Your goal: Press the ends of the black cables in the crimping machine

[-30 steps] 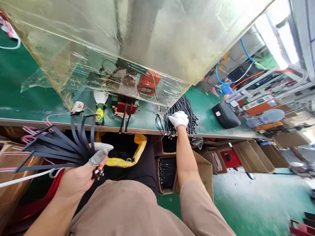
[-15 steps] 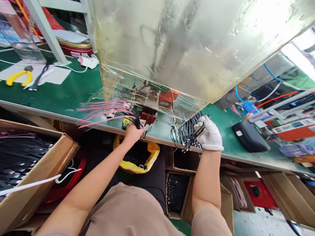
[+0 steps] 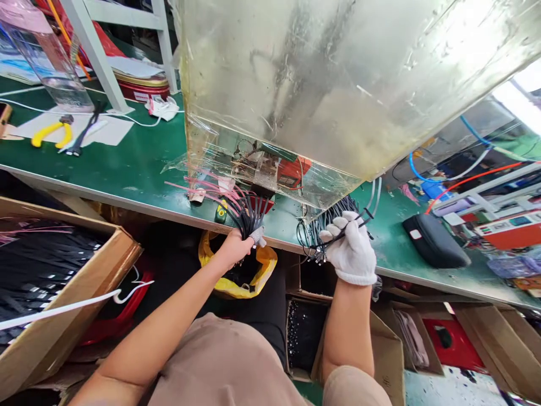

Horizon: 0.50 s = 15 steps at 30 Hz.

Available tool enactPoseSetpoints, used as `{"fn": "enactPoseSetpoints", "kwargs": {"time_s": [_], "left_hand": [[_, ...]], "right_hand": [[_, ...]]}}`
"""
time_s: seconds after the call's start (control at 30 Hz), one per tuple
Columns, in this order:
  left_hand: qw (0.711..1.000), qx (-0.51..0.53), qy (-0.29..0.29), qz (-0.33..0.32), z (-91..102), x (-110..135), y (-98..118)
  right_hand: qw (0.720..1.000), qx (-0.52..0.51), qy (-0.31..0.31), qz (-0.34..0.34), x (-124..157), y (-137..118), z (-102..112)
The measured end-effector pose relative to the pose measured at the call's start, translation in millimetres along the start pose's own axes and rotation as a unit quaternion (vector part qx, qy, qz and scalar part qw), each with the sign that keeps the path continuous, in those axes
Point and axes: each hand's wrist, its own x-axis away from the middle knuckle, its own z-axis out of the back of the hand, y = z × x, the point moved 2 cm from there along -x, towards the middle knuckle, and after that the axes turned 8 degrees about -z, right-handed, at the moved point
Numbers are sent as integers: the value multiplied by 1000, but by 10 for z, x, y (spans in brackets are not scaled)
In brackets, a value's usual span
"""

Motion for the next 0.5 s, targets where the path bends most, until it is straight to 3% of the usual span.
{"fn": "enactPoseSetpoints", "kwargs": {"time_s": [0.27,0.5], "left_hand": [[994,100,30,-39,-88,-19,-16],[992,119,21,-39,-47,-6,-37]], "right_hand": [[998,48,-45,-18,188,49,-257],[991,106,-60,-50,384,233,-299]]}}
